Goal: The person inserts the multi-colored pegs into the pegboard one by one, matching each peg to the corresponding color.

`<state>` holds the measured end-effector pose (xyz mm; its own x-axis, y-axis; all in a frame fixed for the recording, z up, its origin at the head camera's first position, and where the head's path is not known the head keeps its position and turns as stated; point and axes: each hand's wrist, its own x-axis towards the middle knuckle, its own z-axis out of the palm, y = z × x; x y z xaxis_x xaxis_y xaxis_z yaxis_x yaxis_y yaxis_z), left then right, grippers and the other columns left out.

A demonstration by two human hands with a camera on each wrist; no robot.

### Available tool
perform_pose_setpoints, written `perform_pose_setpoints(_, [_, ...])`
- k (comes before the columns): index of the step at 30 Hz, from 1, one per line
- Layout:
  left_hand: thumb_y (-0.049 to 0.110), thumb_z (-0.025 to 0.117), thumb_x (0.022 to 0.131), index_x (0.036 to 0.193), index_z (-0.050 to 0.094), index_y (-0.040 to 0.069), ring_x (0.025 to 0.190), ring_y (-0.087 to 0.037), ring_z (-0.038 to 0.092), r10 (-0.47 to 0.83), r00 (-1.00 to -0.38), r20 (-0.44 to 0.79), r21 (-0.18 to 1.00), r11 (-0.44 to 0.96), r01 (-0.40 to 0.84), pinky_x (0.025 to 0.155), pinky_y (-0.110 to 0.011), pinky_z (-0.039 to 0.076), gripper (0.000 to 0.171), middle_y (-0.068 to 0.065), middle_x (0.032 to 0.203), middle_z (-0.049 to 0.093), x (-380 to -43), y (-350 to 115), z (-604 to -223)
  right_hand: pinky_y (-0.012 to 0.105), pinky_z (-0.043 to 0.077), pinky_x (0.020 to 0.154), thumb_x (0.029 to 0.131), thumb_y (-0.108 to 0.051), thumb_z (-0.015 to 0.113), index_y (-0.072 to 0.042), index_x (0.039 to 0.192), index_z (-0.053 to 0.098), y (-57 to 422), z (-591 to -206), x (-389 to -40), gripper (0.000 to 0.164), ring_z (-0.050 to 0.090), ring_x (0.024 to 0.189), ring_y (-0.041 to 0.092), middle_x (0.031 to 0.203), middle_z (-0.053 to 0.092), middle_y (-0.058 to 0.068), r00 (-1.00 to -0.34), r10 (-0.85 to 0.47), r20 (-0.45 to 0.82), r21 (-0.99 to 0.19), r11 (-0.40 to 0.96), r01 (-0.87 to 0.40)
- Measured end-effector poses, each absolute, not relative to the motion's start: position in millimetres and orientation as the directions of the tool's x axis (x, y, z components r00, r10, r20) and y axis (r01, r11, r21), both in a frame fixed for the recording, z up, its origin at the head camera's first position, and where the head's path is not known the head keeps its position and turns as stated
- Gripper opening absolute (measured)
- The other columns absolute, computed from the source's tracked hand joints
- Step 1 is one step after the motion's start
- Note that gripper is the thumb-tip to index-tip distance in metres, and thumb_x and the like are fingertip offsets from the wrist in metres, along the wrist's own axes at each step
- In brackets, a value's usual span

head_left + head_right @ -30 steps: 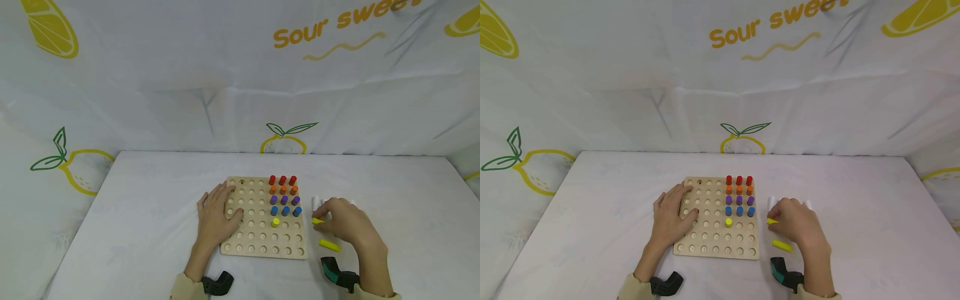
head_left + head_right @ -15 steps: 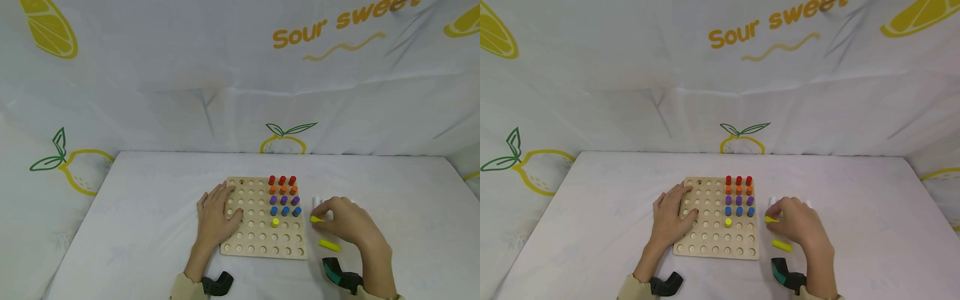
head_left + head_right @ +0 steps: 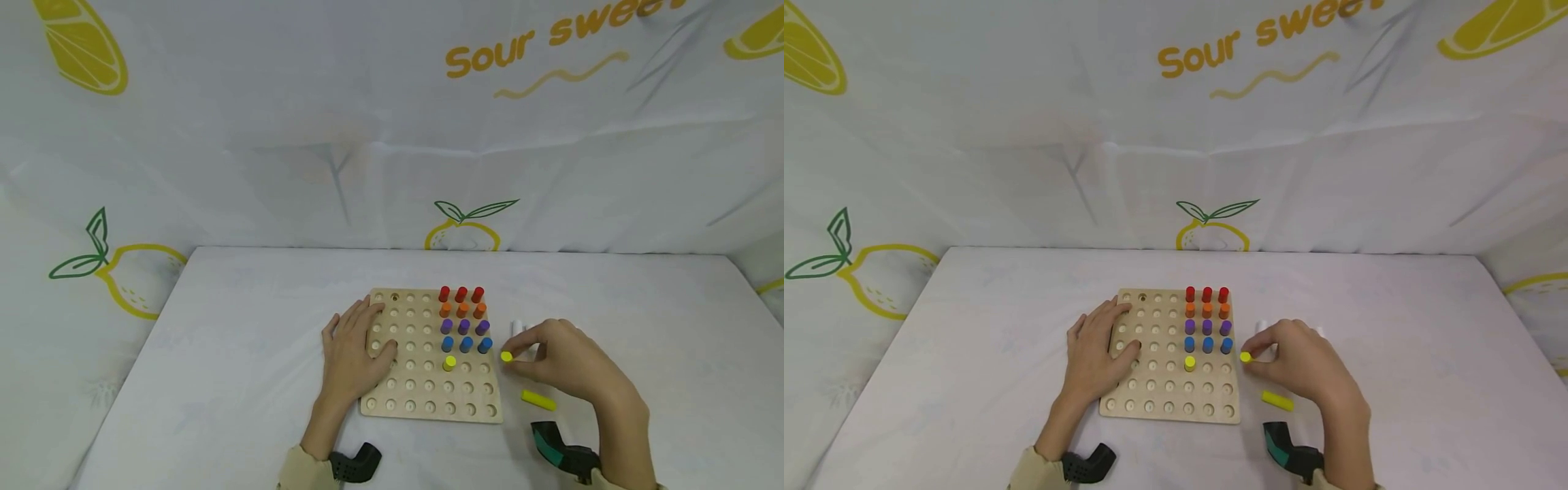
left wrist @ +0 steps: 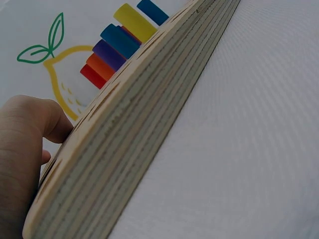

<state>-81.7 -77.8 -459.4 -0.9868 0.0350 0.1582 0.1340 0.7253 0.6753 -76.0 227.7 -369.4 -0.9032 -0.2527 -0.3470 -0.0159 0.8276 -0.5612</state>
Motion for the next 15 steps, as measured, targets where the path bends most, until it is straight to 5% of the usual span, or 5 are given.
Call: perform_pose_setpoints(15, [0.033, 0.063, 0.079, 0.139, 0.061, 0.02, 0.148, -0.027, 0.044, 0.032, -0.987, 0.157, 0.668, 0.733, 0.13, 0.122, -0.058, 0.018, 0.061, -0.006, 0.157, 0.052, -82.6, -77.5, -459.3, 0.022, 0.043, 0.05, 0.08, -0.022, 0.085, -0.013, 0.099, 0.083, 222.9, -367.4, -75.3, 0.02, 0.053, 0.062, 0.003, 0.094, 0.081, 0.001, -0.898, -0.369, -0.239, -0.665, 0.736, -0.126])
